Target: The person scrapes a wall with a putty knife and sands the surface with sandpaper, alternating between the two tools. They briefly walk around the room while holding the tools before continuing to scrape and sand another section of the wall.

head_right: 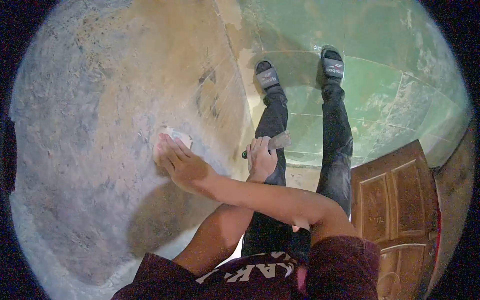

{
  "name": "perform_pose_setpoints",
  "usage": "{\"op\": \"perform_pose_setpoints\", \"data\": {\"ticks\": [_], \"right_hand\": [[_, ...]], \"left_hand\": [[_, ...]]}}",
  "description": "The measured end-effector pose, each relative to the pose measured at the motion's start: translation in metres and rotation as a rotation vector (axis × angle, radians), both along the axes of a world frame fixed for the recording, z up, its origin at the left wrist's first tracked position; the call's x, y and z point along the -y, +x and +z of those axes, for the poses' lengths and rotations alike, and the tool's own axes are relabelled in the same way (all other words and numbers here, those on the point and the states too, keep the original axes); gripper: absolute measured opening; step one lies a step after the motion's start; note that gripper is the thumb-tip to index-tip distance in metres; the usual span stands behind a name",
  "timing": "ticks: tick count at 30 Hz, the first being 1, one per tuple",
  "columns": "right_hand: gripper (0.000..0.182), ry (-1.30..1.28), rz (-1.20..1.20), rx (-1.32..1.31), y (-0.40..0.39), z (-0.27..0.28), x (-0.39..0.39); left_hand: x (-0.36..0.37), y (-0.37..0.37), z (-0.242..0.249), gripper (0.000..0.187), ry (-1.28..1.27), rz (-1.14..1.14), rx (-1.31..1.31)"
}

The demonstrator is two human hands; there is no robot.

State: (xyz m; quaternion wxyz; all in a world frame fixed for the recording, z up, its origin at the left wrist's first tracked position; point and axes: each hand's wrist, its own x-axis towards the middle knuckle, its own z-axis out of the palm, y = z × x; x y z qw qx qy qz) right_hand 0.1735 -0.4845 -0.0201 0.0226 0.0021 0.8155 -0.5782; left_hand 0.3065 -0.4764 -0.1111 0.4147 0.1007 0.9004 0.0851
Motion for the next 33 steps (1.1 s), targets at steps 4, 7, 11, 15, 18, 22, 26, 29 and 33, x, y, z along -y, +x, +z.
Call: {"op": "perform_pose_setpoints", "data": {"ticks": [4, 7, 11, 15, 18, 22, 26, 29, 33], "right_hand": [[0.065, -0.096, 0.080, 0.035, 0.016, -0.007, 0.001], [0.069, -0.076, 0.147, 0.049, 0.048, -0.004, 0.013], [0.069, -0.246, 0.139, 0.066, 0.066, -0.005, 0.007], [0.076, -0.339, -0.029, 0.064, 0.063, -0.021, 0.018], [0.077, -0.426, -0.145, 0.072, 0.060, -0.024, 0.029], [0.082, -0.434, -0.166, -0.020, 0.056, -0.033, 0.025], [0.073, -0.406, -0.130, -0.117, 0.046, -0.042, 0.010], [0.070, -0.448, -0.310, -0.116, 0.027, -0.032, 0.009], [0.061, -0.362, -0.381, -0.071, 0.008, 0.009, -0.002]], "left_hand": [[-0.001, 0.010, -0.002, 0.019, -0.021, 0.074, 0.073], [0.008, 0.022, -0.003, 0.017, 0.022, 0.135, -0.025], [0.033, 0.048, 0.006, 0.022, -0.064, 0.159, -0.068], [0.047, 0.054, 0.000, 0.022, -0.037, 0.163, -0.081], [0.059, 0.047, 0.001, 0.016, -0.022, 0.118, -0.070], [0.073, 0.064, -0.001, 0.021, -0.063, 0.027, -0.043], [0.080, 0.079, -0.004, 0.020, -0.065, 0.005, -0.079], [0.074, 0.078, -0.001, 0.018, -0.077, 0.040, -0.093], [0.065, 0.073, 0.006, 0.020, -0.040, 0.099, -0.048]]}}
